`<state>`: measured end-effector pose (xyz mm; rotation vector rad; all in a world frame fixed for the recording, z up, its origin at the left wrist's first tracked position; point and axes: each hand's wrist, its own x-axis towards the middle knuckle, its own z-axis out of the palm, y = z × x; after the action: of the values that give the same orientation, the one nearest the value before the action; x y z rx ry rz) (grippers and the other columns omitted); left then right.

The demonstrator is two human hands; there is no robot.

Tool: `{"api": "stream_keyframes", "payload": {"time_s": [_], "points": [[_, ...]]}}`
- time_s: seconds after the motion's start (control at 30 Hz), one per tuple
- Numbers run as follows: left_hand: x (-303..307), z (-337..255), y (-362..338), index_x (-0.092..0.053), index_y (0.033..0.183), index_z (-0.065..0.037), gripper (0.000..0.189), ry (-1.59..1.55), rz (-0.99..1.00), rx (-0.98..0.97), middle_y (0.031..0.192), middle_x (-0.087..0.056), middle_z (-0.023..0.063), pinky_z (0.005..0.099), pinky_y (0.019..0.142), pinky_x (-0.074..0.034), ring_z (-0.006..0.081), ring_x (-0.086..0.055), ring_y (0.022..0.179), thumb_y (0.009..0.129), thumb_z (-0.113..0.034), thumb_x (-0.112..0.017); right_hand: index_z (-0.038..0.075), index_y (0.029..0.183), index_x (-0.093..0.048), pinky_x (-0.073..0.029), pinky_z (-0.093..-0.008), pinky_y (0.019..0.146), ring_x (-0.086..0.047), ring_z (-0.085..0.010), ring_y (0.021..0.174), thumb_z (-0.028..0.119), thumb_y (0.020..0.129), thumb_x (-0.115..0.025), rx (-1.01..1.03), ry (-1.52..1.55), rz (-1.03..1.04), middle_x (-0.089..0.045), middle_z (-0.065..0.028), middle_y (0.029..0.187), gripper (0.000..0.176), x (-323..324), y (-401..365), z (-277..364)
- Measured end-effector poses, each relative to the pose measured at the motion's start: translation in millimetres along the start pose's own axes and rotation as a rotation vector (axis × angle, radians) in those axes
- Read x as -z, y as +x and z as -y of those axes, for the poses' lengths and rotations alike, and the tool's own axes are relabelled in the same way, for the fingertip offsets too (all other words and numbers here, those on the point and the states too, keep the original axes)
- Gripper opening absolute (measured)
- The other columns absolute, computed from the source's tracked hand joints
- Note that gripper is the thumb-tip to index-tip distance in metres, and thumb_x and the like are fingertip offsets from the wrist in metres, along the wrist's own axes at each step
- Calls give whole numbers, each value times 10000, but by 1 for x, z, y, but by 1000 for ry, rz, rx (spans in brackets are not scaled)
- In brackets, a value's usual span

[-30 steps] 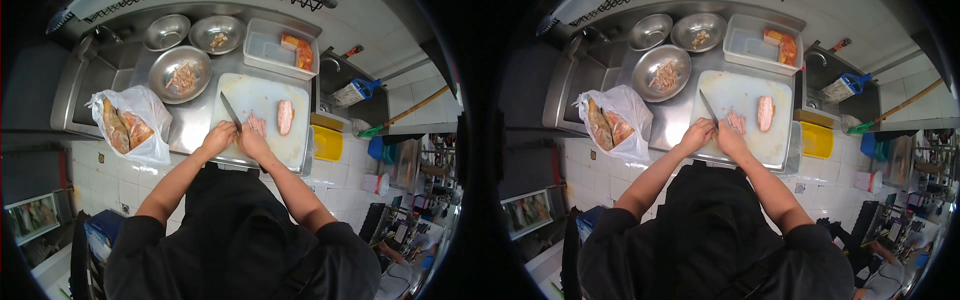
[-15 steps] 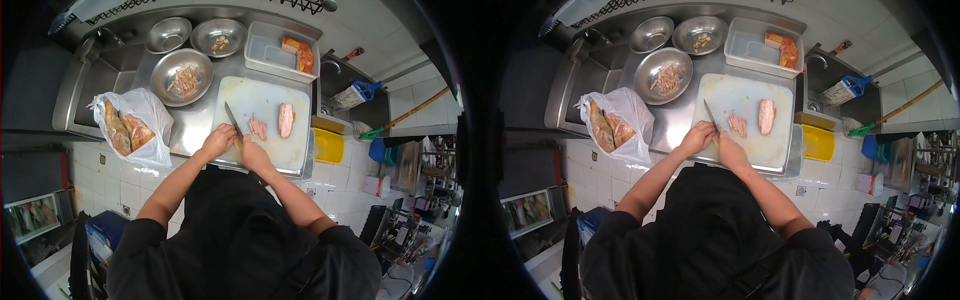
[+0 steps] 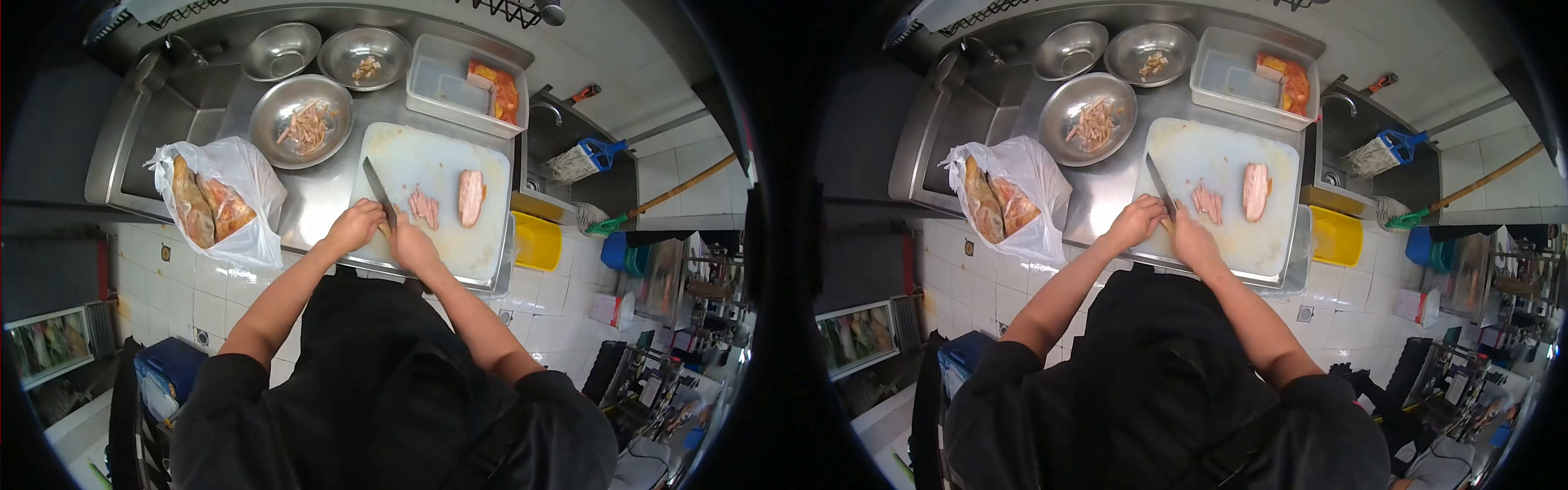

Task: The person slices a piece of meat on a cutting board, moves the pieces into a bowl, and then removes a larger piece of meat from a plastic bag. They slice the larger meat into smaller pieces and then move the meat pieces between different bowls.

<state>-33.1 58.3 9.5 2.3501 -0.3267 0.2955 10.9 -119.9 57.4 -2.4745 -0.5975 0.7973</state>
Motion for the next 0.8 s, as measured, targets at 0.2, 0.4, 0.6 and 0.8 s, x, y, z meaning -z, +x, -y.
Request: {"api": "stream_keyframes", "payload": {"time_s": [0.2, 0.4, 0.6, 0.8], "points": [[0, 3, -4, -706, 938, 8, 100, -66, -14, 31, 1028, -665, 137, 413, 872, -533, 337, -625, 992, 843, -2, -678, -55, 1234, -465, -509, -600, 775, -674, -504, 873, 138, 964, -485, 37, 9, 0, -671, -356, 914, 333, 6, -22, 7], [2, -1, -8, -696, 933, 9, 105, -56, 37, 33, 1053, -654, 136, 410, 868, -531, 336, -614, 990, 849, 17, -635, -57, 1281, -450, -508, -598, 777, -665, -518, 890, 164, 968, -504, 56, 151, -82, -672, -353, 925, 388, -15, 7, -6], [-4, 1, -10, -659, 957, 26, 128, -55, -52, -2, 1061, -649, 157, 417, 876, -521, 362, -608, 1002, 830, 37, -658, -87, 1346, -382, -502, -603, 794, -663, -525, 886, 181, 961, -527, -32, 28, 9, -666, -369, 946, 491, -12, -20, 5], [3, 1, -3, -670, 931, 13, 114, -42, 11, -16, 1070, -648, 138, 407, 866, -526, 336, -602, 1016, 837, 47, -615, -119, 1217, -426, -490, -611, 761, -651, -539, 807, 111, 939, -497, 83, 131, -45, -650, -381, 851, 367, 8, 8, 5]]}}
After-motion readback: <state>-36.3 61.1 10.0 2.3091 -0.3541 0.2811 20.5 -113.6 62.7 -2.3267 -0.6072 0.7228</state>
